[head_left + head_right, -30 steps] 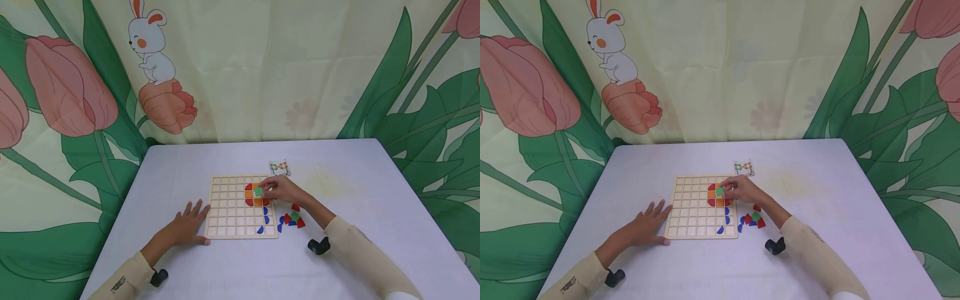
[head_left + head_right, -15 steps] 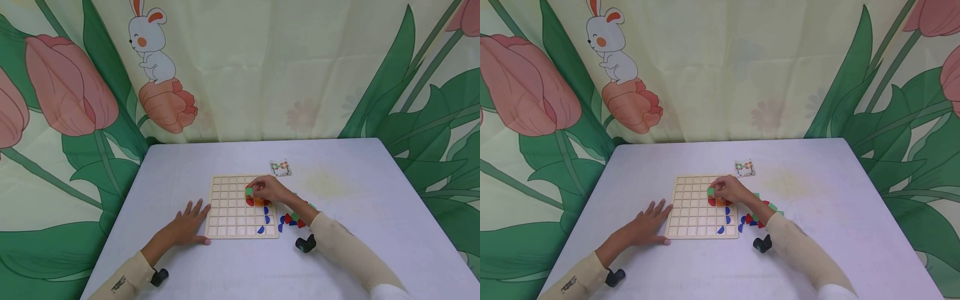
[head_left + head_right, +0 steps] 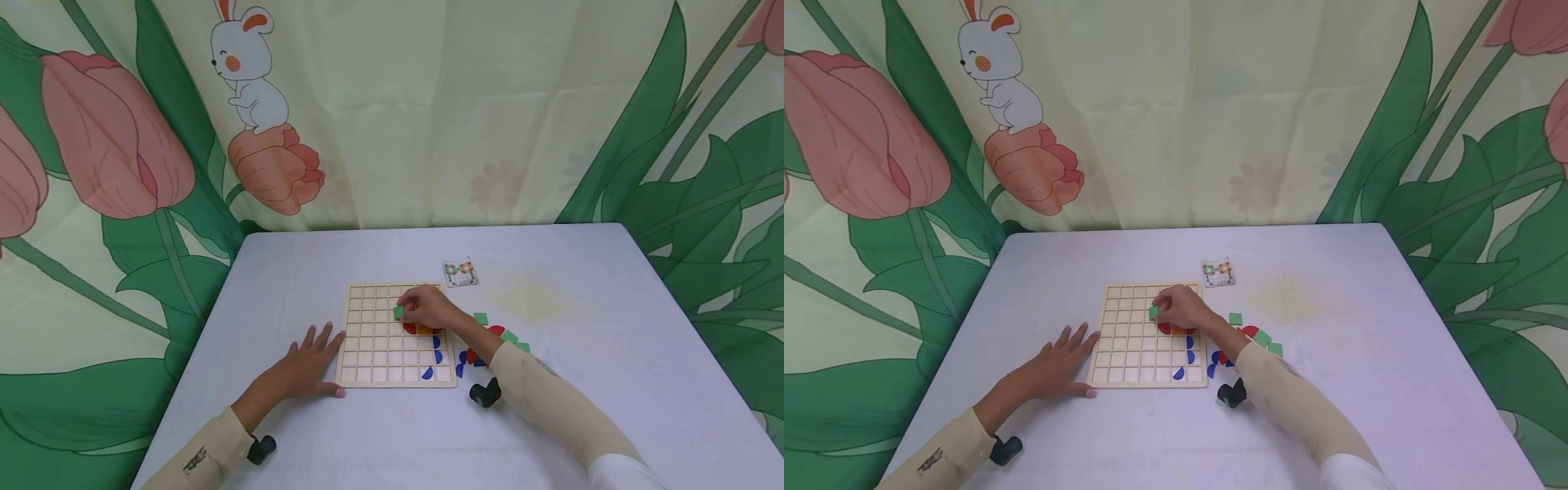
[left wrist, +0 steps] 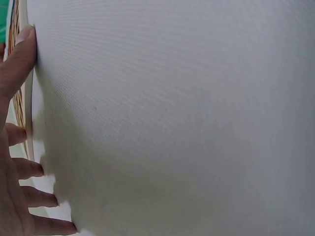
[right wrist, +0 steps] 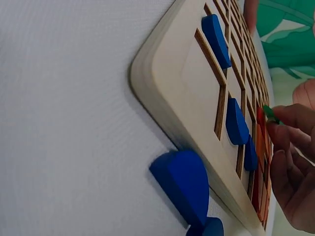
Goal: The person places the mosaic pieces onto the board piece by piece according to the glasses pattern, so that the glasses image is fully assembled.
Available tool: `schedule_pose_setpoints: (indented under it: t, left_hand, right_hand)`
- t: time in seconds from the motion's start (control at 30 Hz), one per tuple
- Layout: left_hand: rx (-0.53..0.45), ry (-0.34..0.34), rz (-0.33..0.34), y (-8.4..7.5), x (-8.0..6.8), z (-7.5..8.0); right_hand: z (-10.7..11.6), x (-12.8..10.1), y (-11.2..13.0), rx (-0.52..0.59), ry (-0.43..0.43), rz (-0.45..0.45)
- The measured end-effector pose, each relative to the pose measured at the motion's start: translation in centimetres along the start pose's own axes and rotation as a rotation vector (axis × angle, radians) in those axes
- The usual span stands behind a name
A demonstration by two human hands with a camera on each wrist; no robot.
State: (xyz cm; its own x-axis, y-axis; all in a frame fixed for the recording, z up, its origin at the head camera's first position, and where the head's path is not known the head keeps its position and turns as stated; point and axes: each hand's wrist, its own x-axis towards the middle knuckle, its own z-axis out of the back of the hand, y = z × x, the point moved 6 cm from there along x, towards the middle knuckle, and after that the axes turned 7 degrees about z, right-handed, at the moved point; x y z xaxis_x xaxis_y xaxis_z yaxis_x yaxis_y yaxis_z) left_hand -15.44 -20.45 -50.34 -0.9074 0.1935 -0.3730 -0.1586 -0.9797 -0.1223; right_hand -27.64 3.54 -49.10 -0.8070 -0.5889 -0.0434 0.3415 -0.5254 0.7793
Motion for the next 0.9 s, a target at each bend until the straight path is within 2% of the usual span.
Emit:
schedule_pose_setpoints:
  t: [0.3,0.63,0.9]
  left_hand:
    - [-0.003,0.002,0.005,0.0,0.1,0.1]
    - [-0.011,-0.001,-0.002,0.0,0.0,0.1]
    - [-0.005,-0.002,0.000,0.0,0.0,0.0]
  right_hand:
    - [-0.4,0.3,0.7,-0.113,-0.012,-0.017]
    - [-0.7,0.6,1.1,-0.175,0.002,-0.025]
    - [-0.7,0.6,1.2,-0.180,0.002,-0.035]
